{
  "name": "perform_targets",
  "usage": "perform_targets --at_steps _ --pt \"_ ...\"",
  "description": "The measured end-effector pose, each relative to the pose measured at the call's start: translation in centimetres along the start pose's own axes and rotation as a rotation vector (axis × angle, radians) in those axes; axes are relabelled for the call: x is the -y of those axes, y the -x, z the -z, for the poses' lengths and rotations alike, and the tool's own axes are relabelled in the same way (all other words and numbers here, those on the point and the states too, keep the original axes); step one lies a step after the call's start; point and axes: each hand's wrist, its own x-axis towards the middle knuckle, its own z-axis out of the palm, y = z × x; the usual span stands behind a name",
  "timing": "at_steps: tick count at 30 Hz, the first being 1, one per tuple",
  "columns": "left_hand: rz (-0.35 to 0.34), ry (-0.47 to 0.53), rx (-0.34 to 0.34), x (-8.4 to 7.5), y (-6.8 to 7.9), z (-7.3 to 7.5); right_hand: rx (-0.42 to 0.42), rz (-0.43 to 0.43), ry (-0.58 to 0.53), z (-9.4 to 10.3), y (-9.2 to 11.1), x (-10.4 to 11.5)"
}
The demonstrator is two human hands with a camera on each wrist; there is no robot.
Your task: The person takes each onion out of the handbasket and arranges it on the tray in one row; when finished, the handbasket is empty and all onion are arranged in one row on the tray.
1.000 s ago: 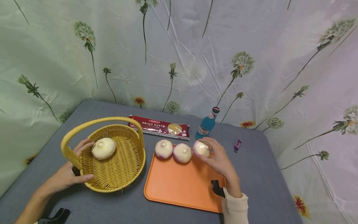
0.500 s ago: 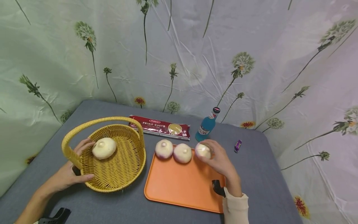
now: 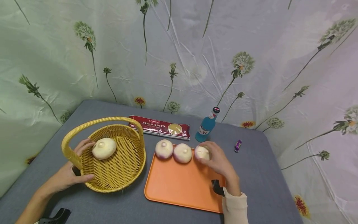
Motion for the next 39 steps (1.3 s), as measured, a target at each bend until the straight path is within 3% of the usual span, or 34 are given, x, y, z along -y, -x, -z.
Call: perform_targets --at_steps 39 --pt "-0.01 -0.013 -0.008 0.15 0.09 0.0 0.066 -0.015 0.058 -0.83 -0.16 -0.11"
